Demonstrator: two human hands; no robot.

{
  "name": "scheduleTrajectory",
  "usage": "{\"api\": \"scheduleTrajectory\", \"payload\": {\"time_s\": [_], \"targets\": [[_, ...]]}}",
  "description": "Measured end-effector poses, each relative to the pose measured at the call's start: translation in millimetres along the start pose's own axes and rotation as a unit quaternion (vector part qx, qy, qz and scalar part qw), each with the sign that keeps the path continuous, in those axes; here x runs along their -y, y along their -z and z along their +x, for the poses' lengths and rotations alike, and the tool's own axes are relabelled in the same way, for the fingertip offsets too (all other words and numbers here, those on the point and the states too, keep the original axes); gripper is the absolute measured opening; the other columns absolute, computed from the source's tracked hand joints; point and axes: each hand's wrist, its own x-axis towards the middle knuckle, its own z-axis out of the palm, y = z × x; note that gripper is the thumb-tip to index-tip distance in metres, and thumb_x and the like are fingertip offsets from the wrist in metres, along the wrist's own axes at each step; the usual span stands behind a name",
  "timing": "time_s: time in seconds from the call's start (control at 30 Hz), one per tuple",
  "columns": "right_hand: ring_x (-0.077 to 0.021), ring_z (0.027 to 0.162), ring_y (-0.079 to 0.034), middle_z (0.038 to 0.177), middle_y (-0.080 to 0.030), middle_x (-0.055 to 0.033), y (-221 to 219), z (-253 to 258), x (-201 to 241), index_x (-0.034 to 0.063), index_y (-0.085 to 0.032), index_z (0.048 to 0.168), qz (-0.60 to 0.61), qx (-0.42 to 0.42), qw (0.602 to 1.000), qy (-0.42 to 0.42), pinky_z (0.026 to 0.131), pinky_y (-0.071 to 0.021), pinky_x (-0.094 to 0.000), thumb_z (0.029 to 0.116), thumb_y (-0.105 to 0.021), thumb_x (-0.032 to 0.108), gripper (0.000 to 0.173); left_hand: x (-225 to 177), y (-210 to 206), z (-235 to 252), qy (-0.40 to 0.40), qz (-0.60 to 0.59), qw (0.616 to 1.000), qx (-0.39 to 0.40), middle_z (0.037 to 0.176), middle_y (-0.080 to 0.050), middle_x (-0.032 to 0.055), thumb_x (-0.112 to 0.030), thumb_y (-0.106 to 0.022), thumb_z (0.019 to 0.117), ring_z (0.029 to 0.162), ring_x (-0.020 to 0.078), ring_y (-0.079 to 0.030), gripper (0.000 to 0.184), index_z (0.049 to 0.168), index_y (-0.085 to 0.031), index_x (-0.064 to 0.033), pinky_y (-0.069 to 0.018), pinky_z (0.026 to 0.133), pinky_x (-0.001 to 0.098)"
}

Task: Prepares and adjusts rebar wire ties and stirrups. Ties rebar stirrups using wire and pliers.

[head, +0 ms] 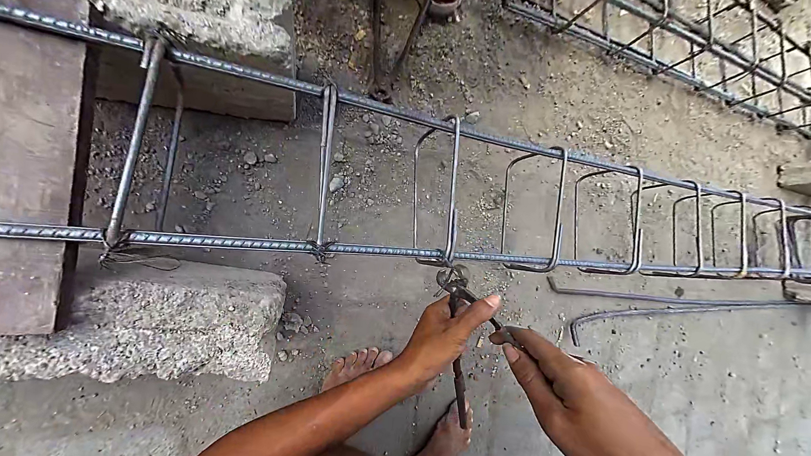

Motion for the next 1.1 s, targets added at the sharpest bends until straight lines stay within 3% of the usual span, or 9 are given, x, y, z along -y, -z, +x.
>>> {"api": "scheduleTrajectory", "payload": {"time_s": [0.33,0.43,0.6,0.7,0.87,1.1], "targets": [[-0.0031,0.049,-0.046,0.066,-0.053,0.0066,-30,-9,-1,0.0115,-0.064,0.123,0.026,-0.051,0.998,-0.031,0.046,-0.0415,-0.0236,0.1067,-0.037,0.037,0.041,2,-10,-2,0.01,-0.044,0.999,0.01,0.059,-0.039,-0.0066,-0.022,-0.049,0.1091,0.048,0.0041,-0.04,0.022,0.091,-0.051,-0.0104,-0.0407,0.049,0.0185],[-0.0018,0.051,-0.047,0.067,-0.052,0.0079,-39,-12,-5,0.0141,-0.063,0.122,0.06,-0.06,0.996,-0.036,0.047,-0.0432,-0.0225,0.1064,-0.04,0.046,0.042,4,-14,-3,-0.007,-0.053,0.999,-0.001,0.058,-0.04,-0.0072,-0.02,-0.046,0.1096,0.048,0.0035,-0.042,0.024,0.088,-0.05,-0.0114,-0.0423,0.051,0.0184],[-0.0057,0.057,-0.055,0.076,-0.061,0.0032,-48,-19,-16,0.0136,-0.062,0.128,0.063,-0.066,0.995,-0.033,0.053,-0.0496,-0.0259,0.1069,-0.04,0.041,0.041,18,-14,6,-0.047,-0.088,0.995,0.005,0.056,-0.041,-0.0077,-0.014,-0.043,0.1074,0.047,0.0023,-0.042,0.024,0.084,-0.049,-0.0135,-0.0402,0.05,0.0174],[-0.0055,0.06,-0.059,0.079,-0.064,0.0021,-52,-19,-23,0.0124,-0.064,0.126,0.056,-0.087,0.994,-0.02,0.056,-0.0518,-0.0247,0.1064,-0.039,0.037,0.04,24,-13,12,-0.067,-0.095,0.993,0.003,0.056,-0.044,-0.0077,-0.012,-0.045,0.1053,0.047,0.0016,-0.043,0.02,0.086,-0.05,-0.0129,-0.0409,0.051,0.017],[-0.0035,0.059,-0.056,0.078,-0.063,0.0024,-47,-17,-25,0.0124,-0.067,0.125,0.056,-0.095,0.994,-0.008,0.056,-0.0491,-0.0218,0.1067,-0.039,0.037,0.041,25,-13,14,-0.092,-0.107,0.99,0.012,0.055,-0.043,-0.0083,-0.01,-0.046,0.1039,0.047,0.0004,-0.042,0.021,0.083,-0.05,-0.0123,-0.0392,0.05,0.0154],[-0.0065,0.062,-0.059,0.082,-0.067,-0.0008,-52,-16,-28,0.01,-0.067,0.128,0.064,-0.107,0.992,0.006,0.058,-0.0517,-0.0244,0.1071,-0.039,0.037,0.044,27,-6,17,-0.105,-0.096,0.99,0.023,0.057,-0.043,-0.009,-0.01,-0.048,0.1022,0.048,-0.0007,-0.042,0.017,0.086,-0.05,-0.0127,-0.0404,0.052,0.0144]]}}
